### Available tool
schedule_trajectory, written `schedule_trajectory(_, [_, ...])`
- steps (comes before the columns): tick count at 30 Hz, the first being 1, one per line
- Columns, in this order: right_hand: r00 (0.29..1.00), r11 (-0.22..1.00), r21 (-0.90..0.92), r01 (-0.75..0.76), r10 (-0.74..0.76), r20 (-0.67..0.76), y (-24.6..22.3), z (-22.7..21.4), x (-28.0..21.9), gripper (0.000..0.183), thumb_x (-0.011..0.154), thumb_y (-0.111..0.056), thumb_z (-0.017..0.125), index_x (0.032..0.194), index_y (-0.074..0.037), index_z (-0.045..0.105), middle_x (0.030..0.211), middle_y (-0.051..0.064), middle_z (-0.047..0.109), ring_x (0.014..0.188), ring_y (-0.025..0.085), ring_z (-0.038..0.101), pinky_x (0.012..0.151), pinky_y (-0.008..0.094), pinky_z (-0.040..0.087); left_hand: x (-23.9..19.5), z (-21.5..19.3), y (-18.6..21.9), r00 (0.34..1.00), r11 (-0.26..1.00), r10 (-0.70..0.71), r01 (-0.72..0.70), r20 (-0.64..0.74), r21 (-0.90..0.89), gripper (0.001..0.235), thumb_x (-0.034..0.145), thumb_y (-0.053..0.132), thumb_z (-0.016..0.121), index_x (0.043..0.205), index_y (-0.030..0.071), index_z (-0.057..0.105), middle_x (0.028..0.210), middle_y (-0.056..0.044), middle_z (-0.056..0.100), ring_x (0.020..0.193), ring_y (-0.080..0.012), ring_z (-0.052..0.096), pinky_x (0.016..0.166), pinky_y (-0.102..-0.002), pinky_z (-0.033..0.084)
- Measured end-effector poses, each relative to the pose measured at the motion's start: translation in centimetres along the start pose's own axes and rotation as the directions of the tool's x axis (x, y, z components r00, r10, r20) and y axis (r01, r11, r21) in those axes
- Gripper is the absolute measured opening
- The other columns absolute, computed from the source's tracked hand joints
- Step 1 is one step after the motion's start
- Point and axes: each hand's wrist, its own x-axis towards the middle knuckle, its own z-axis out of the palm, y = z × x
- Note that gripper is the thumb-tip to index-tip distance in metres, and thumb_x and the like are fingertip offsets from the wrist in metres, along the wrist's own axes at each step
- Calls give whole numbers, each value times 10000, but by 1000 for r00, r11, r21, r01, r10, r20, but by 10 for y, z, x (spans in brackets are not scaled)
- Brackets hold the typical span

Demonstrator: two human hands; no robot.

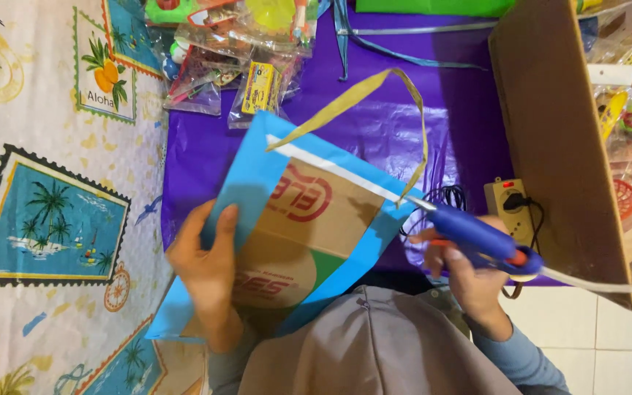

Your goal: Assembling a decorative bag with a hot glue gun and sorting through small packaged items.

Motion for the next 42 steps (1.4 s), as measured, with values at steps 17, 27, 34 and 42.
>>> schedule_trajectory(17, [957,991,-12,-134,126,-261,-8,53,26,261,995,-246,643,958,-4,555,880,121,638,533,176,552,502,289,500,7,-49,1,929,914,-354,320,-104,-251,254,984,237,708,1100,11,711,911,-10,613,882,-117,550,772,-274,469])
schedule_trajectory(27, [961,985,88,-147,163,-225,5,71,35,554,844,-16,746,1354,-47,534,1286,101,666,1156,217,659,1093,377,533,12,-34,-14,948,928,-318,303,-34,-216,293,988,268,705,1143,19,709,1001,-54,688,947,-134,601,858,-285,511])
schedule_trajectory(34, [964,991,-48,-128,113,-241,11,80,46,450,736,60,850,1137,12,653,942,133,696,765,148,693,676,302,609,15,-28,-31,972,960,-225,208,-73,-185,117,1018,227,772,1018,113,747,774,-40,577,767,-107,526,684,-275,449])
schedule_trajectory(42, [968,980,-178,-87,41,-247,-1,109,64,134,991,-183,661,1087,-90,657,1020,48,719,702,37,635,627,195,536,13,-32,-53,952,951,-262,226,-162,-211,134,1024,256,768,1017,124,751,792,-30,587,766,-99,538,680,-270,440])
